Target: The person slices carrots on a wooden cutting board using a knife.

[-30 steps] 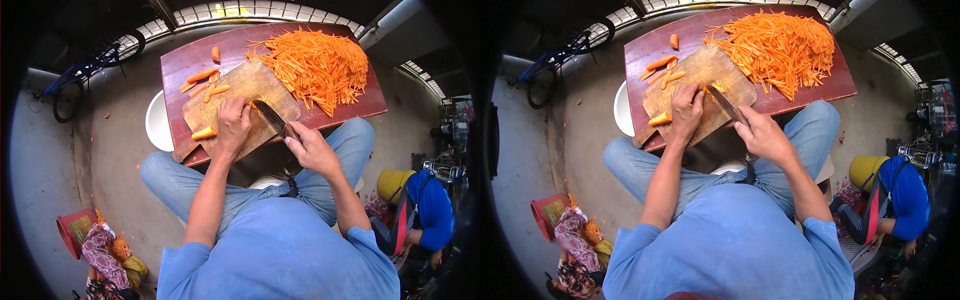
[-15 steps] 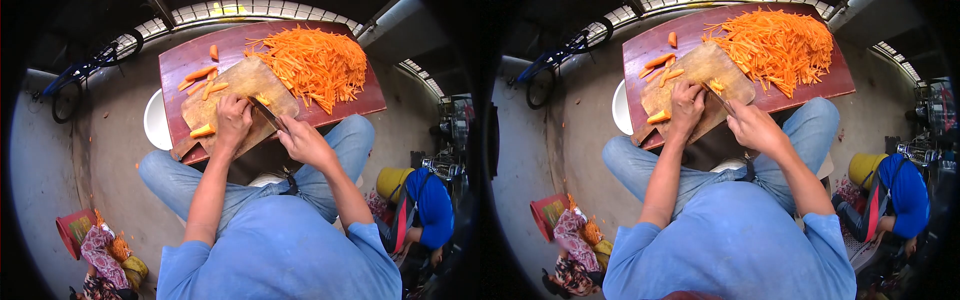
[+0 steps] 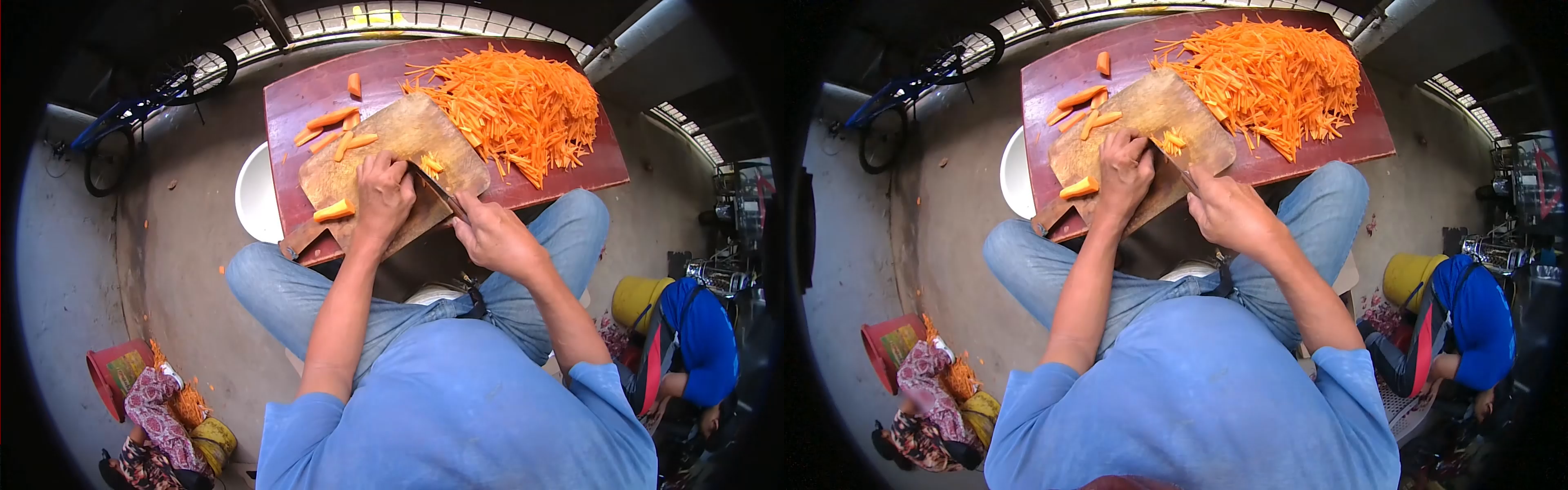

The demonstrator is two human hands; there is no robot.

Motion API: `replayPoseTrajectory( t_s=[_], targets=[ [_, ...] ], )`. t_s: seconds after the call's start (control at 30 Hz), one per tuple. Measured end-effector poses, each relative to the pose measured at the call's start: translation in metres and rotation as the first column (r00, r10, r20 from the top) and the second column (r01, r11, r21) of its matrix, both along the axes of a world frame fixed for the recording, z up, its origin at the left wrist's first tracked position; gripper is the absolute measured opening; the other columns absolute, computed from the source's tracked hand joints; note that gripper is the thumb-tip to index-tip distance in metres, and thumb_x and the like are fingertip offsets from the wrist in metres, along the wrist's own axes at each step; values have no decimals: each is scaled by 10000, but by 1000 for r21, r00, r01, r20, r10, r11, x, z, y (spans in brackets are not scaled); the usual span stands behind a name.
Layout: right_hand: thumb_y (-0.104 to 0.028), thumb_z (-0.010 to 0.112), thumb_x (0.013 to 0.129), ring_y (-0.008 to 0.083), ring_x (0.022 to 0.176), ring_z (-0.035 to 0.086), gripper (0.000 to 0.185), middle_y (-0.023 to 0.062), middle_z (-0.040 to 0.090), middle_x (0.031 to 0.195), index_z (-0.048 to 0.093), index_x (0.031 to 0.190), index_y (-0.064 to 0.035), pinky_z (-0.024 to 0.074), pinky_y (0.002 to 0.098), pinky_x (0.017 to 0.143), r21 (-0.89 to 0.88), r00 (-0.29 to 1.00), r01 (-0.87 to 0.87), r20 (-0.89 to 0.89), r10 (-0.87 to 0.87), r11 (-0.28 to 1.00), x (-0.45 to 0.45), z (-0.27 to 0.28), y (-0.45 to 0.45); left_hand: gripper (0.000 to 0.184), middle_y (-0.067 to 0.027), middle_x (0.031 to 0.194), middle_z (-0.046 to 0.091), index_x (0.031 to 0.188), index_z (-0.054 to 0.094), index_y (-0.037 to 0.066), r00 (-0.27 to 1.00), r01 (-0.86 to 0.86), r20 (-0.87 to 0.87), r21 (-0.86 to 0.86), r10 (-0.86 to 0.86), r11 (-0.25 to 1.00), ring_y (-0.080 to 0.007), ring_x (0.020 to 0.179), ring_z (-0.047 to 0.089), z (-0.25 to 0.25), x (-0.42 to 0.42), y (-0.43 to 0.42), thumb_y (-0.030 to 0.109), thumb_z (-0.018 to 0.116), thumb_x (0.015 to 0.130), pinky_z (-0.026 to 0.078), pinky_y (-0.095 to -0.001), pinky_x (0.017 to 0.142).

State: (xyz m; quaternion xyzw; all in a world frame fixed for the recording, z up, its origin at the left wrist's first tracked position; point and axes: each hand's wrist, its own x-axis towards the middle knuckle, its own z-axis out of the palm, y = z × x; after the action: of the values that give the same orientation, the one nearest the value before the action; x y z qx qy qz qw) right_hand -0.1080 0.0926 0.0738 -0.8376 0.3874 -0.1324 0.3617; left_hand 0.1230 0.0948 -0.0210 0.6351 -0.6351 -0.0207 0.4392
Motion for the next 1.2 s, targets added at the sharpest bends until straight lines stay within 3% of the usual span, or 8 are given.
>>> replayPoseTrajectory(
  t_s=[0.13,0.23,0.47,0.57,0.87,0.97,1.2],
  targets=[
    [-150,678,1045,564,958,696,347,337,719,955,564,1323,24,544,627,806,-39,1000,-12,9,13,999,-3,5,1,97,-118,1026,717,925,789,23,1000,3,9,-4,-3,1000,-349,983,648,-1,1,-3,41,757,835,481,-474,871],
    [-131,703,1040,510,906,717,350,282,718,936,621,1349,11,558,527,772,-66,997,63,42,-60,996,-8,16,9,120,-126,1037,726,960,802,19,1000,-3,3,26,3,1000,-349,996,665,0,0,1,55,785,847,493,-466,888],
    [-126,701,1029,349,706,597,291,216,604,806,661,1281,15,513,456,707,48,983,162,76,-166,986,-28,20,-5,117,-114,1037,728,972,816,41,1000,-11,10,24,10,1000,-332,1010,670,2,-2,1,122,832,887,484,-459,899],
    [-159,673,1045,528,863,700,270,300,684,877,645,1270,-12,534,553,752,60,987,147,58,-151,987,-27,25,-8,116,-104,1045,719,983,815,54,1000,5,10,25,-5,1000,-327,1018,659,2,-1,1,129,826,895,480,-466,906],
    [-173,687,1043,541,922,713,295,322,715,926,639,1289,-19,544,583,772,-23,988,151,-20,-151,988,-27,20,-12,145,-99,1064,742,999,827,67,997,69,16,13,-70,998,-309,1040,684,6,-16,-2,159,851,889,480,-455,914],
    [-129,700,1030,426,773,668,308,257,657,873,666,1301,13,534,475,734,41,993,113,13,-114,993,-33,10,-10,149,-99,1063,752,1000,831,65,997,78,-2,10,-78,997,-308,1033,694,3,-16,-6,151,859,881,486,-452,911],
    [-115,693,1039,438,817,684,323,257,685,926,649,1329,22,544,471,764,60,988,144,40,-147,988,-28,20,-8,141,-85,1045,745,990,835,85,997,79,21,-2,-79,997,-292,1002,688,4,-18,-6,145,865,867,475,-442,886]
  ],
)
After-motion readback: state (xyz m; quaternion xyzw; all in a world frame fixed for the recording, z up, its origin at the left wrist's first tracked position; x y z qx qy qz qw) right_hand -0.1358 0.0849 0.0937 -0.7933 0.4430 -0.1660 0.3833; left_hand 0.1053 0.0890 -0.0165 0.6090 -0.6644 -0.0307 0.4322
